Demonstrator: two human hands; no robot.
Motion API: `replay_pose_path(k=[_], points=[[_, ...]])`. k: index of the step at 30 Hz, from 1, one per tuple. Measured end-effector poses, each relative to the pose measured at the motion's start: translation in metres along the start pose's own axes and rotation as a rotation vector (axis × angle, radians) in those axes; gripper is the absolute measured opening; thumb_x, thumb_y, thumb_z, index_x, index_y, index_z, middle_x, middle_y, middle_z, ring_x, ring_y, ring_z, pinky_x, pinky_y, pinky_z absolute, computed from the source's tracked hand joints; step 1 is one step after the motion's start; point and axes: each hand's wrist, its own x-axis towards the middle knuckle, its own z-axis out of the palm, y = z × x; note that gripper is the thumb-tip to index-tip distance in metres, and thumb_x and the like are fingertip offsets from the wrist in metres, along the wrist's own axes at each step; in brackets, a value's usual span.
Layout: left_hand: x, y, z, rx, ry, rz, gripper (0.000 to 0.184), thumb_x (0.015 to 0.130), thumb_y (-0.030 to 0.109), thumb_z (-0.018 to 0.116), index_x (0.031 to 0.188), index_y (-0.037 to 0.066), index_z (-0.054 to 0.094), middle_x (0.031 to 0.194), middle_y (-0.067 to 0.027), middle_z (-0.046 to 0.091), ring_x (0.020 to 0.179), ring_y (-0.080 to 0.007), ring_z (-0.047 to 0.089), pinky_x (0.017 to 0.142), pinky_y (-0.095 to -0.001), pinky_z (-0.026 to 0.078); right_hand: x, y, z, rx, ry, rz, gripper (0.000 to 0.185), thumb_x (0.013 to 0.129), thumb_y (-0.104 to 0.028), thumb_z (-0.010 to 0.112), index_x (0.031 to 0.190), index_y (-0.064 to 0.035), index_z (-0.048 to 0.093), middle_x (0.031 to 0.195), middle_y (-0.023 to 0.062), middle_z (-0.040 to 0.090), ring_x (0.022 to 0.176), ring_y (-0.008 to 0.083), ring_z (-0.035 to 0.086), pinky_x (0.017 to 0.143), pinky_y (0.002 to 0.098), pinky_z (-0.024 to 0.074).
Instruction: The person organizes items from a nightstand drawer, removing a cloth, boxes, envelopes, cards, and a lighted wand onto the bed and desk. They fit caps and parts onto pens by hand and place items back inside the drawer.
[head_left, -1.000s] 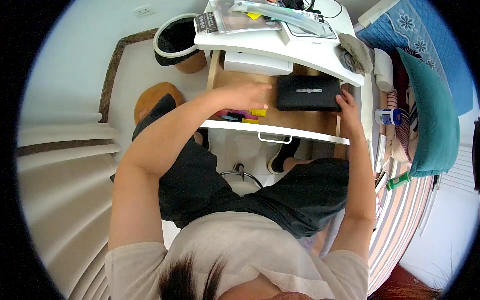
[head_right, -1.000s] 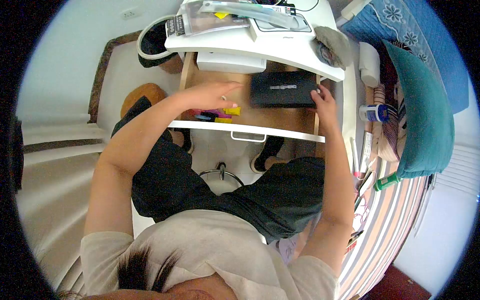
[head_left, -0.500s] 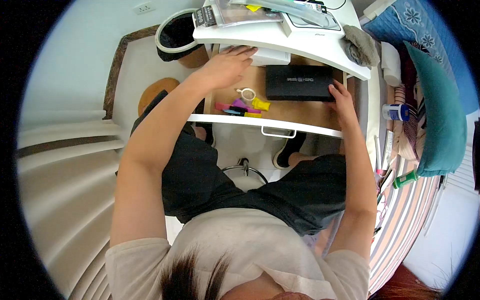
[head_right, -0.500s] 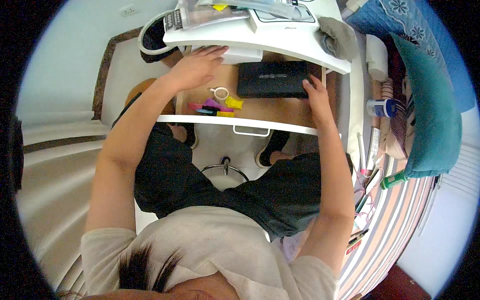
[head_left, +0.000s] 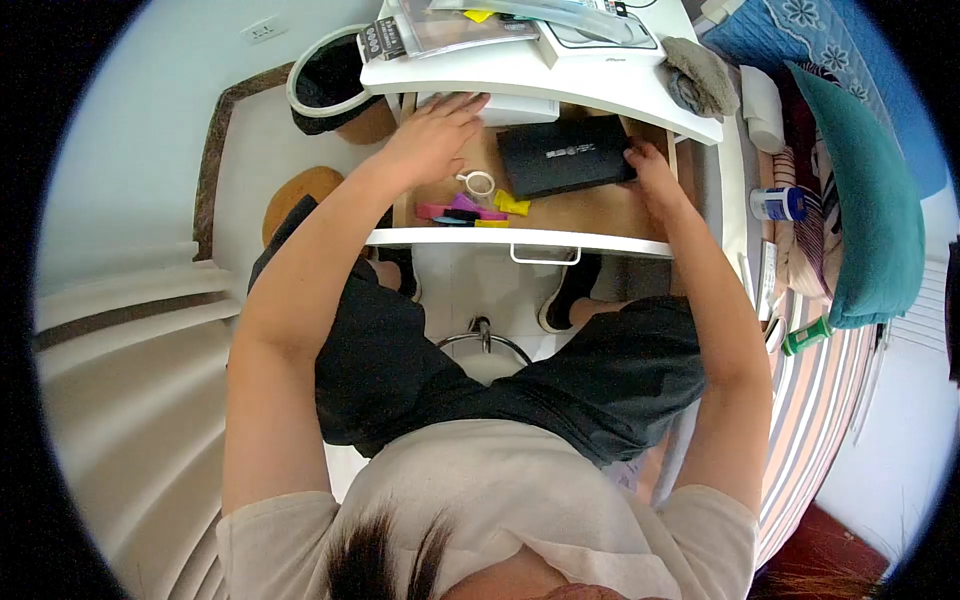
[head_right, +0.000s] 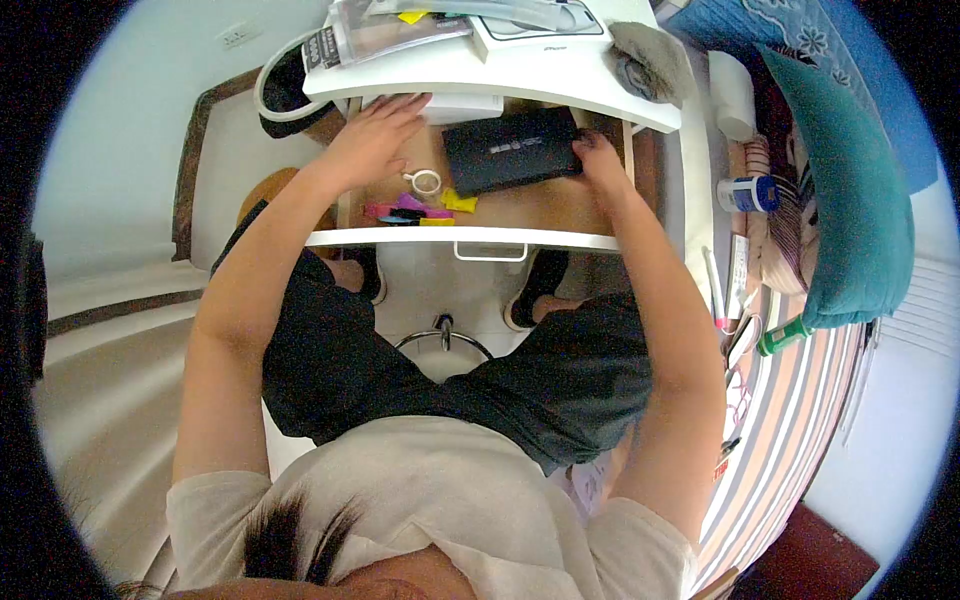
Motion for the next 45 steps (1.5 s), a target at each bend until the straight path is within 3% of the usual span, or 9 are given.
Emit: replay_pose_path(k=[4, 8, 11, 17, 23, 27, 30, 36, 45], points=[[-0.001, -0.001, 0.002, -0.003, 0.016, 0.006, 0.066, 0.072, 0.021, 0.071, 0.131, 0.002, 0.045, 0.149, -0.0097, 0.025, 0.136, -0.0264, 0.026, 0.113, -0.0432, 0.023, 0.048, 0.042, -0.026, -0.257, 0.159, -0.112, 0.045, 0.094, -0.017, 0.045, 0.135, -0.0009, 0.036, 0.126, 0.018, 0.047, 0.109, 0.0292, 0.051, 0.08, 0.0426, 0.0521], [-0.003, 0.0, -0.002, 0.004, 0.031, 0.02, 0.065, 0.072, 0.021, 0.071, 0.13, 0.002, 0.046, 0.149, -0.0103, 0.025, 0.136, -0.0262, 0.026, 0.113, -0.0429, 0.023, 0.023, 0.021, -0.007, -1.134, 0.246, -0.106, 0.05, 0.091, -0.024, 0.052, 0.136, -0.0065, 0.038, 0.127, 0.0223, 0.046, 0.112, 0.0352, 0.049, 0.085, 0.0513, 0.048], [-0.003, -0.002, 0.001, -0.025, 0.053, 0.017, 0.063, 0.073, 0.02, 0.07, 0.128, 0.001, 0.047, 0.149, -0.0105, 0.025, 0.136, -0.0261, 0.026, 0.113, -0.0429, 0.023, -0.012, -0.005, 0.011, -1.285, 0.274, -0.538, 0.065, 0.081, -0.036, 0.064, 0.134, -0.0076, 0.039, 0.138, 0.0228, 0.039, 0.126, 0.0379, 0.039, 0.099, 0.0492, 0.0384], [-0.008, -0.001, -0.007, -0.053, 0.137, 0.073, 0.052, 0.073, 0.017, 0.07, 0.12, 0.003, 0.052, 0.137, -0.0122, 0.041, 0.128, -0.0282, 0.038, 0.103, -0.0413, 0.038, -0.02, -0.025, 0.016, -1.502, -0.135, -0.725, 0.102, 0.059, -0.04, 0.082, 0.144, -0.0252, 0.027, 0.149, 0.0127, 0.025, 0.136, 0.0336, 0.025, 0.108, 0.0586, 0.0229], [-0.019, 0.012, 0.02, -0.235, -0.279, 0.107, 0.05, 0.074, 0.02, 0.071, 0.12, 0.01, 0.054, 0.109, -0.0121, 0.055, 0.103, -0.0308, 0.057, 0.084, -0.0416, 0.048, -0.013, -0.022, 0.015, -1.494, -0.131, -0.73, 0.107, 0.055, -0.035, 0.084, 0.144, -0.0255, 0.026, 0.138, 0.0169, 0.037, 0.128, 0.0366, 0.036, 0.107, 0.0549, 0.0268], [-0.009, 0.021, -0.007, -0.341, -0.509, 0.091, 0.057, 0.074, 0.025, 0.073, 0.123, 0.01, 0.05, 0.115, -0.0143, 0.055, 0.105, -0.0328, 0.055, 0.085, -0.0428, 0.047, -0.019, -0.019, 0.027, -1.387, -0.124, -0.752, 0.106, 0.054, -0.042, 0.082, 0.143, -0.0218, 0.029, 0.128, 0.02, 0.042, 0.121, 0.0386, 0.041, 0.104, 0.0539, 0.03], [-0.007, 0.018, 0.025, -0.529, -0.49, 0.261, 0.055, 0.078, 0.027, 0.071, 0.125, 0.009, 0.049, 0.112, -0.0176, 0.056, 0.101, -0.0349, 0.056, 0.083, -0.0432, 0.046, -0.028, -0.022, 0.042, -1.357, -0.139, -0.71, 0.106, 0.054, -0.048, 0.081, 0.142, -0.0171, 0.031, 0.129, 0.0219, 0.042, 0.121, 0.0395, 0.041, 0.102, 0.0521, 0.0334], [-0.006, 0.022, 0.007, -0.709, -0.691, 0.185, 0.045, 0.09, 0.03, 0.056, 0.126, 0.004, 0.048, 0.112, -0.0214, 0.058, 0.103, -0.0361, 0.056, 0.089, -0.0414, 0.043, -0.038, -0.027, 0.077, -1.323, -0.12, -0.636, 0.104, 0.055, -0.046, 0.083, 0.141, -0.0149, 0.033, 0.129, 0.0235, 0.041, 0.12, 0.0379, 0.042, 0.098, 0.0495, 0.0374], [-0.012, 0.032, -0.006, -0.663, -0.785, 0.188, 0.051, 0.095, 0.035, 0.043, 0.132, 0.0, 0.04, 0.114, -0.0274, 0.056, 0.107, -0.041, 0.054, 0.092, -0.0442, 0.042, -0.039, -0.031, 0.126, -1.203, -0.123, -0.851, 0.1, 0.059, -0.041, 0.082, 0.14, -0.0088, 0.033, 0.137, 0.0179, 0.037, 0.124, 0.0369, 0.038, 0.1, 0.0486, 0.035]])
